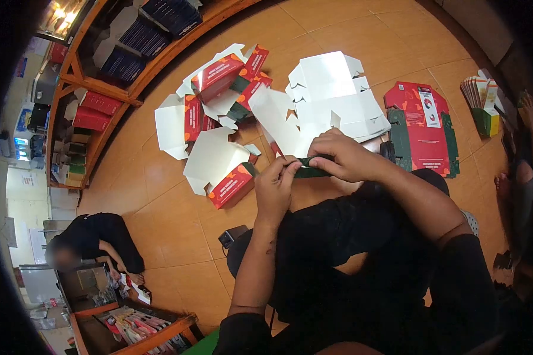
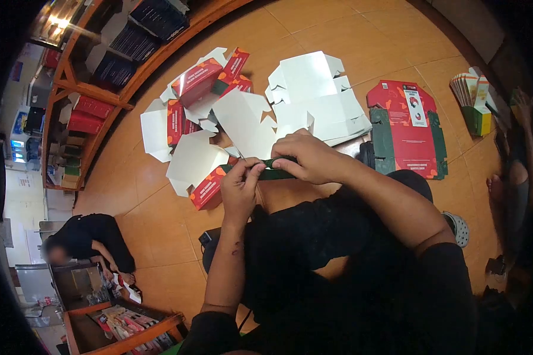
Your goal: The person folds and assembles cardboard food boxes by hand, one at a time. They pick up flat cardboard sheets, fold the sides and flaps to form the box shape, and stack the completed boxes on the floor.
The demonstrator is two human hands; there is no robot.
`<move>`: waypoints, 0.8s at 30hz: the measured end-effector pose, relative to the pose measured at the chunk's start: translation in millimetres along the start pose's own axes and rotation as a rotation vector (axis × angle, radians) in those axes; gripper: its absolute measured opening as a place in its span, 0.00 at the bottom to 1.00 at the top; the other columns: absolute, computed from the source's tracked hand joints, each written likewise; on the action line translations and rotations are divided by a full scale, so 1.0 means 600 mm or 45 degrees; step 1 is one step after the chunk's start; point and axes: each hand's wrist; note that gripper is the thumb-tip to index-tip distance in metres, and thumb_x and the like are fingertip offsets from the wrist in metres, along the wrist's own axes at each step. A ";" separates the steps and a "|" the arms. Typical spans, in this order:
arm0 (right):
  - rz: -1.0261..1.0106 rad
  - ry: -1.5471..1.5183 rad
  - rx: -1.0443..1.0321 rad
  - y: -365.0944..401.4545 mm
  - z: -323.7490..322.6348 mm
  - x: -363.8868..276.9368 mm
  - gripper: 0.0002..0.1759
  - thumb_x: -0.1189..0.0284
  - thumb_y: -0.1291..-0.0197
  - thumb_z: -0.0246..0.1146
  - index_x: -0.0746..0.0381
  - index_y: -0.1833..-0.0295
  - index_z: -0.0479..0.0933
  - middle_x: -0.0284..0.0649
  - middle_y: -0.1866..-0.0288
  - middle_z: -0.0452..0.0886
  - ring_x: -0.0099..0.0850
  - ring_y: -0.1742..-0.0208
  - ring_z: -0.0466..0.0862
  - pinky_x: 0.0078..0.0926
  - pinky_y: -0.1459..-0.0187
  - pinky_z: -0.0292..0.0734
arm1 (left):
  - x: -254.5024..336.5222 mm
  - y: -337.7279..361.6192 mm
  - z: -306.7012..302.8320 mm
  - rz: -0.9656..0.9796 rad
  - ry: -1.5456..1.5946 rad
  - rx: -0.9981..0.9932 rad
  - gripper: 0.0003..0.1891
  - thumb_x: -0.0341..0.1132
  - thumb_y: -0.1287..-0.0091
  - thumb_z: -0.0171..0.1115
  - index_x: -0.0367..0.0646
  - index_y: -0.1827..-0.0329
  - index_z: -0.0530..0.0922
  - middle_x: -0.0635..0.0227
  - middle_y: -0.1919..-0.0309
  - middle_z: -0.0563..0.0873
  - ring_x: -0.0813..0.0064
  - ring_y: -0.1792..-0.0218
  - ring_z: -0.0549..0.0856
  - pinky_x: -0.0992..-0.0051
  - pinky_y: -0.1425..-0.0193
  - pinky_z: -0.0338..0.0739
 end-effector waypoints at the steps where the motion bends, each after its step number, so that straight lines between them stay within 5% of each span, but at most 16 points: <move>1: 0.003 0.007 0.004 0.000 0.001 0.004 0.10 0.64 0.33 0.59 0.61 0.59 0.77 0.43 0.65 0.79 0.44 0.56 0.78 0.40 0.46 0.66 | -0.001 0.000 -0.002 -0.021 -0.015 -0.042 0.06 0.30 0.31 0.66 0.37 0.57 0.83 0.77 0.74 0.78 0.88 0.73 0.70 0.84 0.66 0.66; 12: -0.042 0.020 -0.028 0.000 0.002 0.002 0.09 0.65 0.34 0.60 0.60 0.59 0.77 0.42 0.65 0.79 0.43 0.55 0.79 0.40 0.45 0.65 | -0.020 -0.003 -0.017 -0.085 0.066 -0.077 0.07 0.31 0.34 0.68 0.37 0.59 0.85 0.76 0.80 0.77 0.85 0.77 0.69 0.81 0.70 0.67; 16: -0.030 0.017 -0.020 -0.001 -0.005 0.001 0.10 0.63 0.34 0.60 0.60 0.58 0.78 0.43 0.63 0.80 0.43 0.55 0.79 0.40 0.45 0.65 | 0.003 0.001 -0.006 -0.053 -0.073 -0.121 0.06 0.28 0.33 0.66 0.35 0.57 0.85 0.77 0.72 0.82 0.87 0.72 0.72 0.84 0.66 0.68; 19: -0.020 0.037 0.105 -0.005 -0.004 -0.009 0.11 0.63 0.33 0.61 0.61 0.58 0.78 0.44 0.65 0.80 0.44 0.58 0.80 0.39 0.49 0.69 | 0.007 0.002 0.007 0.144 -0.018 0.128 0.06 0.29 0.35 0.68 0.36 0.59 0.86 0.66 0.73 0.85 0.83 0.73 0.79 0.81 0.67 0.73; 22: 0.062 -0.126 0.245 -0.006 0.001 -0.016 0.12 0.63 0.34 0.62 0.62 0.59 0.80 0.46 0.66 0.81 0.46 0.61 0.82 0.39 0.56 0.73 | -0.001 0.010 0.010 0.185 0.027 0.272 0.10 0.28 0.33 0.66 0.36 0.51 0.84 0.65 0.64 0.84 0.80 0.66 0.80 0.80 0.60 0.75; 24: 0.091 -0.163 0.404 -0.005 0.008 -0.021 0.12 0.64 0.36 0.63 0.62 0.61 0.81 0.47 0.66 0.82 0.47 0.63 0.83 0.39 0.60 0.74 | -0.021 0.017 0.017 0.109 0.002 0.611 0.20 0.28 0.32 0.64 0.37 0.36 0.75 0.64 0.54 0.78 0.74 0.55 0.78 0.79 0.52 0.74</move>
Point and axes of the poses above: each hand's wrist, its own y-axis away from the middle knuckle, its own z-axis out of the palm, x = y × z
